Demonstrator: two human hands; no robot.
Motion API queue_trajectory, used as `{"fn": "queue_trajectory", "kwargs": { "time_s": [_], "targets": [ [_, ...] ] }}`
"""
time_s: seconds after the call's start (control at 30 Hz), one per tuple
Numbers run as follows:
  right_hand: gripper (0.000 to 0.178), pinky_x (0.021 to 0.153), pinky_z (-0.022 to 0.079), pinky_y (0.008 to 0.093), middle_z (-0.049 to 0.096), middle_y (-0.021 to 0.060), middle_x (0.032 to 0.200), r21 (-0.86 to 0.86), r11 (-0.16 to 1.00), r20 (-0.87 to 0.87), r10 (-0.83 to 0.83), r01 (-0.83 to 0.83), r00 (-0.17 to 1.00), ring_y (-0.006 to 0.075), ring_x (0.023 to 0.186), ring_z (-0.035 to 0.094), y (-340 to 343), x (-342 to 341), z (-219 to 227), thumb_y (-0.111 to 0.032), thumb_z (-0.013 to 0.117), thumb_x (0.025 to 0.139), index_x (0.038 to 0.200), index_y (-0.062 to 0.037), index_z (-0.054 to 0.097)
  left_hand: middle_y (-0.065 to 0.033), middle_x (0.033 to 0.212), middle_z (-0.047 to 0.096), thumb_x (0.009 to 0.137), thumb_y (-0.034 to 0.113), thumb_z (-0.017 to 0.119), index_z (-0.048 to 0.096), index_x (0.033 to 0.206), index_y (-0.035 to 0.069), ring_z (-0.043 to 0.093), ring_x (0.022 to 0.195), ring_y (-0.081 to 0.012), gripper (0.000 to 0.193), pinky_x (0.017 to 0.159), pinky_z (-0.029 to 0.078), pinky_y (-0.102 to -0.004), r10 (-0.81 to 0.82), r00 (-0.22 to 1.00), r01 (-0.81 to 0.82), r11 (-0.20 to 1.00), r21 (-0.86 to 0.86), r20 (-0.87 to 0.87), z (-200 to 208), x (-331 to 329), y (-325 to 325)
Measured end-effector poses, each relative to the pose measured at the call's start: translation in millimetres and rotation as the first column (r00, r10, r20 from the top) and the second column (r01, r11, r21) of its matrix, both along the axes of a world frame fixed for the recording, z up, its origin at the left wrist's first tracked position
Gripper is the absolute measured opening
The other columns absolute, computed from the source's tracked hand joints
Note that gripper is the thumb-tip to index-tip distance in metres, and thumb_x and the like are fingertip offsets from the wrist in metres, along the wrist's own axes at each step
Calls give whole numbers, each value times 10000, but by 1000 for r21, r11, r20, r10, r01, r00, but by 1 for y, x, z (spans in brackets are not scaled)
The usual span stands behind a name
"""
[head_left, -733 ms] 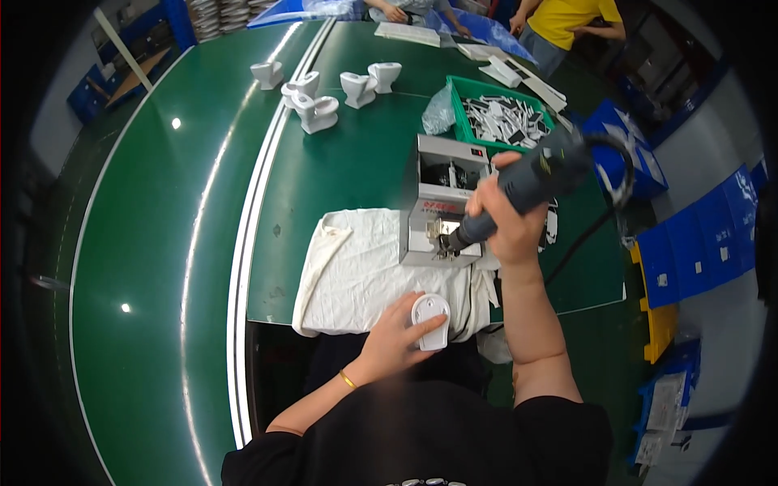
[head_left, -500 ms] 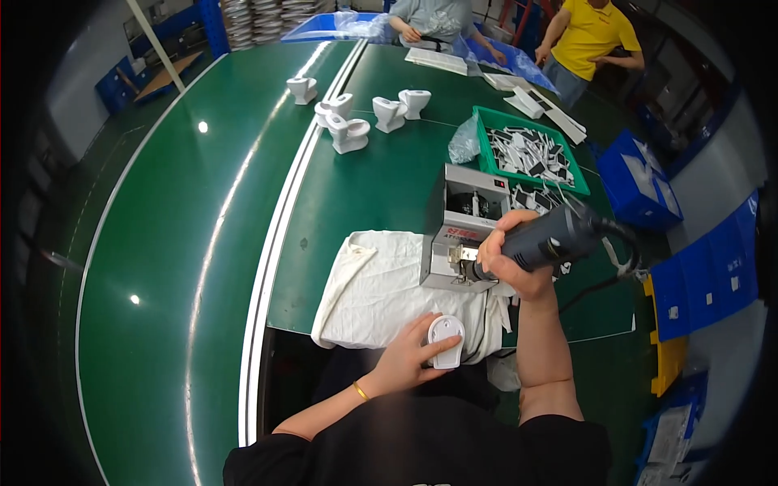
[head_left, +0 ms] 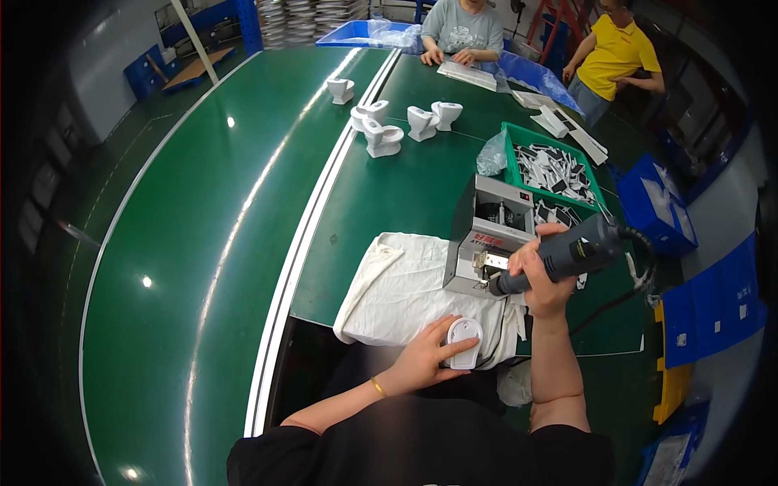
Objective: The person assembles small plastic housing components by hand, securing them with screws using an electric screwdriver at a factory workstation.
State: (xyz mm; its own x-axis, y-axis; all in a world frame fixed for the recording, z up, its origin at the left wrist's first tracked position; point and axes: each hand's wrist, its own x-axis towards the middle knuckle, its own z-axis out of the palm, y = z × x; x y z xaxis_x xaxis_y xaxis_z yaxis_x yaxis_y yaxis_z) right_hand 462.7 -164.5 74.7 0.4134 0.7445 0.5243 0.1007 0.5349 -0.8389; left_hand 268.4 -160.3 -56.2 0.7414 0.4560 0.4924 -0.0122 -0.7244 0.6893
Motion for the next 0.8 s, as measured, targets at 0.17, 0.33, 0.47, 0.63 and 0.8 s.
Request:
{"fn": "queue_trajectory", "kwargs": {
  "time_s": [0.17,0.33,0.47,0.63,0.8],
  "targets": [
    [434,628,490,345,526,73,711,4,999,-22,46,-46,999,155,604,537,-22,-13,1,-32,590,854,1222,3,364,-187,1364,469,693,206,816,609,1263,240,471,1254,-394,607,1018,435,-444,-16,1000,16,1000,-15,0,0,-1,0],
    [405,648,524,354,585,95,722,65,994,-46,87,-84,995,166,605,566,-34,-23,6,40,599,841,1175,17,371,-187,1381,454,683,196,814,605,1275,246,459,1266,-394,629,1025,429,-444,-18,1000,17,1000,-22,-5,-2,0,2],
    [462,644,481,354,525,81,720,11,995,-15,103,-103,995,161,602,532,-40,-26,2,-82,618,849,1229,-50,358,-187,1403,440,683,195,810,600,1284,251,445,1281,-392,640,1031,423,-444,-32,999,32,999,-30,-5,-3,-1,2],
    [448,645,476,353,523,83,715,-9,992,-2,125,-125,992,162,602,533,-41,-28,1,-84,608,852,1219,-46,356,-184,1422,428,675,195,810,601,1285,254,441,1287,-389,648,1037,420,-440,-34,999,33,999,-40,-16,-4,-1,2],
    [430,655,497,359,546,82,740,20,990,-46,140,-139,989,161,614,543,-39,-27,0,-30,617,840,1187,-30,362,-182,1427,425,668,198,812,603,1282,252,436,1293,-385,651,1039,419,-440,-39,999,38,998,-57,-23,-2,-1,4]
  ]
}}
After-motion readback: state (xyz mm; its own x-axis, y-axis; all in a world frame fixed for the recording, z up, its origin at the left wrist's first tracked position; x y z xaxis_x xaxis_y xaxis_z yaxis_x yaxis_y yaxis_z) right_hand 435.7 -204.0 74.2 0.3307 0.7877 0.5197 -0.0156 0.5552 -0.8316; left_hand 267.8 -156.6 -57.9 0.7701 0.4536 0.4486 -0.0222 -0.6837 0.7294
